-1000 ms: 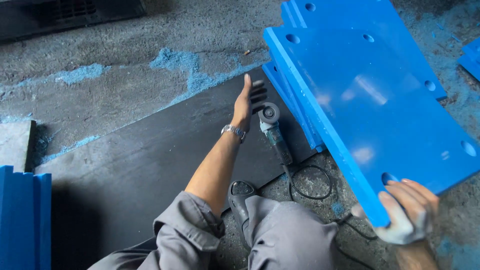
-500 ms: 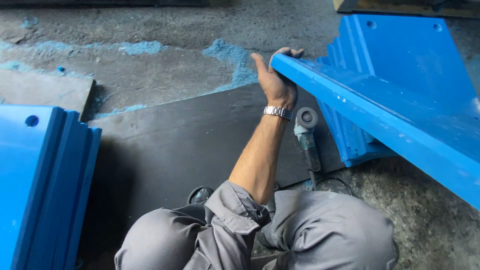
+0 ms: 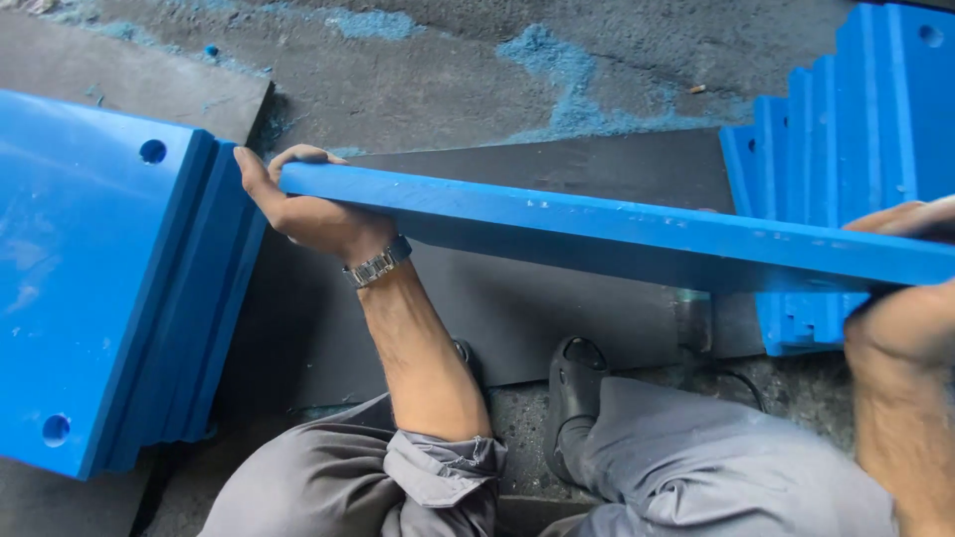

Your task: Grinding the edges of blue plastic slabs using a handheld angle grinder.

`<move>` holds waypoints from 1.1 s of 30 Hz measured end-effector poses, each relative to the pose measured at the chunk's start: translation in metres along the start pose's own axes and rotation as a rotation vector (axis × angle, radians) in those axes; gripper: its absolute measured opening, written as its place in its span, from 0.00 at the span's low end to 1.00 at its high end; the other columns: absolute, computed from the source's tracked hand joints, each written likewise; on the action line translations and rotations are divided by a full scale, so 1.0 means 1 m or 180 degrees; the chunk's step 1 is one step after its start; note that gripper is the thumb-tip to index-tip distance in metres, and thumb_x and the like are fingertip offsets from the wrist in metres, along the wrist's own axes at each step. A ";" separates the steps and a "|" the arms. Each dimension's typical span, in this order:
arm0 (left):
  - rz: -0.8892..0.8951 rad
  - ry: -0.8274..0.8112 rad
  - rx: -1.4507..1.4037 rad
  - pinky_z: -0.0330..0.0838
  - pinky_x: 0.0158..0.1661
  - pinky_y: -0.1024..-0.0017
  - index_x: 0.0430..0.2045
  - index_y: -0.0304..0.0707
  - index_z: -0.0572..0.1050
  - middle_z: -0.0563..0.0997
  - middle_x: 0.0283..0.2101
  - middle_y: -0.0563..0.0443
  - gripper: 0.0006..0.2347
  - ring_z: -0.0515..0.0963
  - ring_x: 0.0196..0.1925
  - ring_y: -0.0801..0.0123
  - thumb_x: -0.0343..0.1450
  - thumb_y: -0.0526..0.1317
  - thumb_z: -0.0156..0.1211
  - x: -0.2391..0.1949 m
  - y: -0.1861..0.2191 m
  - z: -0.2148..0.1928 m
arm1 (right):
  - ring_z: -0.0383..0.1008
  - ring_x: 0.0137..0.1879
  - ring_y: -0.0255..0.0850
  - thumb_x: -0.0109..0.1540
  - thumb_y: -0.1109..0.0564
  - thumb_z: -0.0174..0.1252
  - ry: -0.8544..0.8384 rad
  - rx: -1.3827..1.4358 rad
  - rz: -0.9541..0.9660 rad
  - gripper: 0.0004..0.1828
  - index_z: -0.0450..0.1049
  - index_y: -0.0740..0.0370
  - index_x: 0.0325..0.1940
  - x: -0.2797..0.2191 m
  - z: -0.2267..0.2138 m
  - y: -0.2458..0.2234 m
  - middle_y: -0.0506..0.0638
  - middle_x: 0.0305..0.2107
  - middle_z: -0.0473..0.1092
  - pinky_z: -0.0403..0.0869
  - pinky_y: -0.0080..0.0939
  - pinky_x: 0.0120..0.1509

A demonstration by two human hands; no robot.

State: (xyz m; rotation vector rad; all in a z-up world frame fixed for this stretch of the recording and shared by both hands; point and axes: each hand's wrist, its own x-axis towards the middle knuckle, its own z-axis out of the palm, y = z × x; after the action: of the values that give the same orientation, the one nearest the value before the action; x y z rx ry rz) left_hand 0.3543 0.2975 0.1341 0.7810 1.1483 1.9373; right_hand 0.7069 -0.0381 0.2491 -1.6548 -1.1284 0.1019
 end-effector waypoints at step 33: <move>0.3121 -0.6002 0.3123 0.76 0.23 0.61 0.49 0.37 0.66 0.81 0.34 0.40 0.22 0.83 0.28 0.53 0.70 0.51 0.65 -0.148 0.015 0.142 | 0.64 0.55 0.46 0.72 0.47 0.55 0.1301 -0.0641 0.0966 0.18 0.66 0.66 0.53 -0.115 0.098 0.168 0.56 0.49 0.61 0.68 0.44 0.59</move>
State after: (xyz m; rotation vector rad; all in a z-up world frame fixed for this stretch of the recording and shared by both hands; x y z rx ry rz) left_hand 0.5421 0.2338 0.1873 2.9960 0.2231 0.1161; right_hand 0.6913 -0.0455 0.0243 -1.9103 -0.5901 -0.1562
